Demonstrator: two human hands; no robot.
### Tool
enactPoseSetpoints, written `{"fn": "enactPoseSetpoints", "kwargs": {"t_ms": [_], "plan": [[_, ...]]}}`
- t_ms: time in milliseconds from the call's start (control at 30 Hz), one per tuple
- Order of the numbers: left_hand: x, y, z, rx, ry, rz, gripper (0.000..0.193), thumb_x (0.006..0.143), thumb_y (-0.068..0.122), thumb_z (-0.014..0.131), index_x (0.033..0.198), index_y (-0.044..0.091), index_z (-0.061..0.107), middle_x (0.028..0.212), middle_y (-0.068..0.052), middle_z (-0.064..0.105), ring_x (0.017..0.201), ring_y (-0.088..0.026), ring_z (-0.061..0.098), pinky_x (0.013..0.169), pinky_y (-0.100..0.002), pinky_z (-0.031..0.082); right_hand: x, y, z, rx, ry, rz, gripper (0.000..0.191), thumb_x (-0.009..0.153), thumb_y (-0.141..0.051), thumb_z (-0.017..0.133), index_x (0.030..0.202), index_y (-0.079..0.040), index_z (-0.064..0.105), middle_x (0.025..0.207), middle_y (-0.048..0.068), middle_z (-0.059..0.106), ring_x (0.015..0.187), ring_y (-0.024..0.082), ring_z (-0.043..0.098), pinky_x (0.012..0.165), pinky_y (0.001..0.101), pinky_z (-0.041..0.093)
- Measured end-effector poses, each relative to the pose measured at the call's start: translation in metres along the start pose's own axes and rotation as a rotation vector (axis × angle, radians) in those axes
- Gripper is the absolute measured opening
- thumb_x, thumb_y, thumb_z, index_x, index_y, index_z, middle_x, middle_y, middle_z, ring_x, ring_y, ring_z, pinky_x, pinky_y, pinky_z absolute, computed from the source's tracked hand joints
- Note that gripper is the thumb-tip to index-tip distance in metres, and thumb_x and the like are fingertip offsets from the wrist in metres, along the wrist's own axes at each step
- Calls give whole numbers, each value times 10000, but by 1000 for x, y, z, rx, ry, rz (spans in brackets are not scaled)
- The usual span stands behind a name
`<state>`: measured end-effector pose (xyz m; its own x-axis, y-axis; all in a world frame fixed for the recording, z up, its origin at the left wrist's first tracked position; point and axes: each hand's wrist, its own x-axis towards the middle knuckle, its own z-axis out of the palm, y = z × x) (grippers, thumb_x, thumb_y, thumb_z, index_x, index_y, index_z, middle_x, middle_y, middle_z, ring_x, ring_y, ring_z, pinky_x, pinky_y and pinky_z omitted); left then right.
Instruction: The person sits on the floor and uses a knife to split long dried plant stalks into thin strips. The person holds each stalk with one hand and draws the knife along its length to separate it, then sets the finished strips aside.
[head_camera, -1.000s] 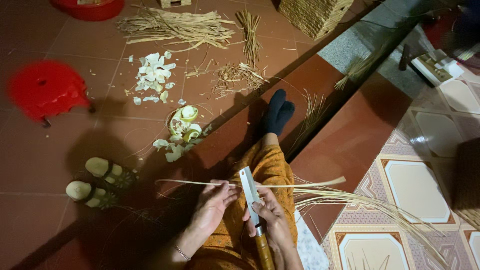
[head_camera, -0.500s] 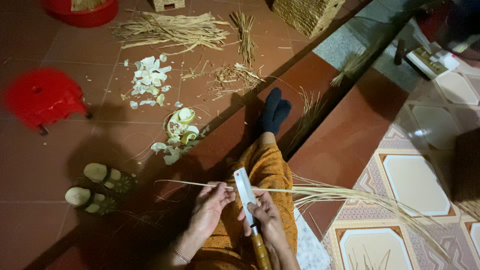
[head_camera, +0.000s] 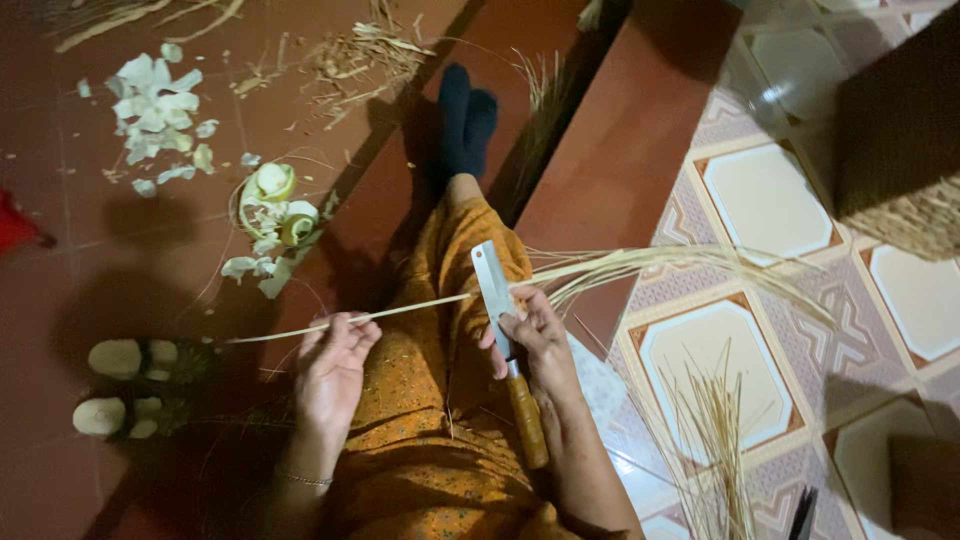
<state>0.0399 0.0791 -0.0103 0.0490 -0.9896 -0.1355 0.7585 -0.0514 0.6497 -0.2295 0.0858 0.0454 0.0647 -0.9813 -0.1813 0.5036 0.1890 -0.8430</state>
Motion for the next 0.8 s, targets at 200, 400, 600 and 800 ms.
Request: {"fn": "enactPoseSetpoints", "kwargs": {"t_ms": [200, 400, 600, 800], "plan": [[0, 2, -8, 5, -7, 37, 105, 1073, 124, 581, 1088, 49, 653, 1071, -127, 717, 1010, -245, 684, 1005, -430, 524, -4, -8, -22, 55, 60, -38, 304, 956, 3, 499, 1256, -24, 462, 762, 222, 679, 431, 231, 569, 414, 324, 476], [2, 3, -15, 15, 23, 61, 116, 1093, 128, 582, 1112, 46, 660, 1076, -139, 715, 990, -250, 679, 981, -436, 528, -8, -12, -36, 80, 95, -68, 316, 955, 3, 505, 1267, -26, 464, 762, 230, 673, 422, 225, 560, 411, 322, 474], [-1, 14, -20, 42, 52, 86, 107, 1089, 123, 583, 1110, 49, 657, 1071, -133, 710, 990, -251, 676, 983, -434, 530, -12, -15, -44, 115, 96, -97, 320, 959, -9, 510, 1270, -54, 453, 777, 233, 670, 422, 219, 557, 412, 331, 482], [-13, 37, -13, 144, 161, 127, 96, 1097, 154, 606, 1065, 68, 635, 1038, -102, 679, 993, -235, 646, 985, -409, 523, -12, -17, -44, 104, 77, -109, 367, 944, -2, 514, 1306, -25, 455, 777, 226, 669, 432, 215, 558, 424, 327, 482]]}}
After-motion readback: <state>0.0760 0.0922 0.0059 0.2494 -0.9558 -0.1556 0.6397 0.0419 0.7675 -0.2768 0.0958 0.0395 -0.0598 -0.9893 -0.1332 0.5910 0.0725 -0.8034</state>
